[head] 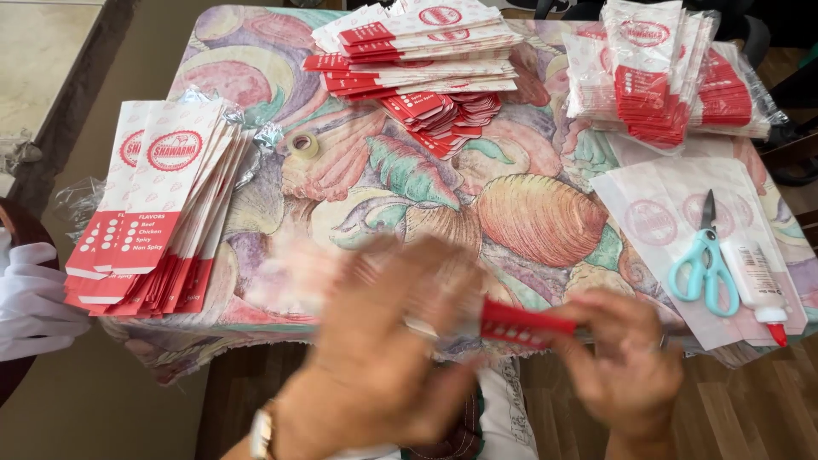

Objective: Aligning and applying glue to stacks of paper bags for assembly

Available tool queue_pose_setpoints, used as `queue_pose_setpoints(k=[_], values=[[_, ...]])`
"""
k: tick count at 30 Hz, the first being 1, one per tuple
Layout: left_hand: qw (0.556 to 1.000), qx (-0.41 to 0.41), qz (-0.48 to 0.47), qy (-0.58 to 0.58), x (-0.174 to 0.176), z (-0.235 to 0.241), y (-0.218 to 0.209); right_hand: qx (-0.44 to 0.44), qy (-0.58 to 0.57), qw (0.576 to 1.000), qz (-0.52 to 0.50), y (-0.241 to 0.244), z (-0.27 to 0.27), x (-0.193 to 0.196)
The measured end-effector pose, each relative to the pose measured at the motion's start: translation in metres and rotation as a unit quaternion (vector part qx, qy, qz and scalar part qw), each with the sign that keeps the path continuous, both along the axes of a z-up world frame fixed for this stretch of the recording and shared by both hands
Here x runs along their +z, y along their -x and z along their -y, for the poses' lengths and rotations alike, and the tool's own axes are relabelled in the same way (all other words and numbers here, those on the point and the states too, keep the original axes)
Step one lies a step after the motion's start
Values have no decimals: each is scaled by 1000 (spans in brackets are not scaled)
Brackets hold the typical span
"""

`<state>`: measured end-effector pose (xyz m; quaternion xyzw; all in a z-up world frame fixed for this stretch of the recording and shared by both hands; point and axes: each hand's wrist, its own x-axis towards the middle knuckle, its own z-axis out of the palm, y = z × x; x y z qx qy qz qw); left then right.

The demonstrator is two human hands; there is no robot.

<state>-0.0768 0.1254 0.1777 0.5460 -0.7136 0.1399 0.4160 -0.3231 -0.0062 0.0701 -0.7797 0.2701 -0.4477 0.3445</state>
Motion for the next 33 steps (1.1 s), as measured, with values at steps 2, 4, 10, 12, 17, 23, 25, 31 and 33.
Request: queue_pose_setpoints(k=[2,4,10,12,17,23,25,31,33], values=[[999,-36,25,-22,-5,8,22,-69,84,993,47,-34,-33,4],[995,-70,48,-47,-12,10,33,-136,163,973,93,-41,-47,17],[991,-120,-56,-32,-31,-7,37,-155,211,964,44,-59,-71,42],[990,-105,-95,-11,-32,-12,39,-44,176,983,18,-60,-67,57],[969,-105,-221,-13,-30,-33,25,83,169,979,-75,-63,-60,82],[956,4,-290,42,-40,-62,-10,14,98,983,-156,-46,-39,73],[964,-15,-267,16,-49,-62,-1,45,81,983,-160,-45,-39,73],[951,-162,-254,-65,-53,-46,-4,300,219,887,-274,-72,-38,52],[885,-158,-386,-209,-55,-50,-18,276,132,923,-234,-79,-36,65]])
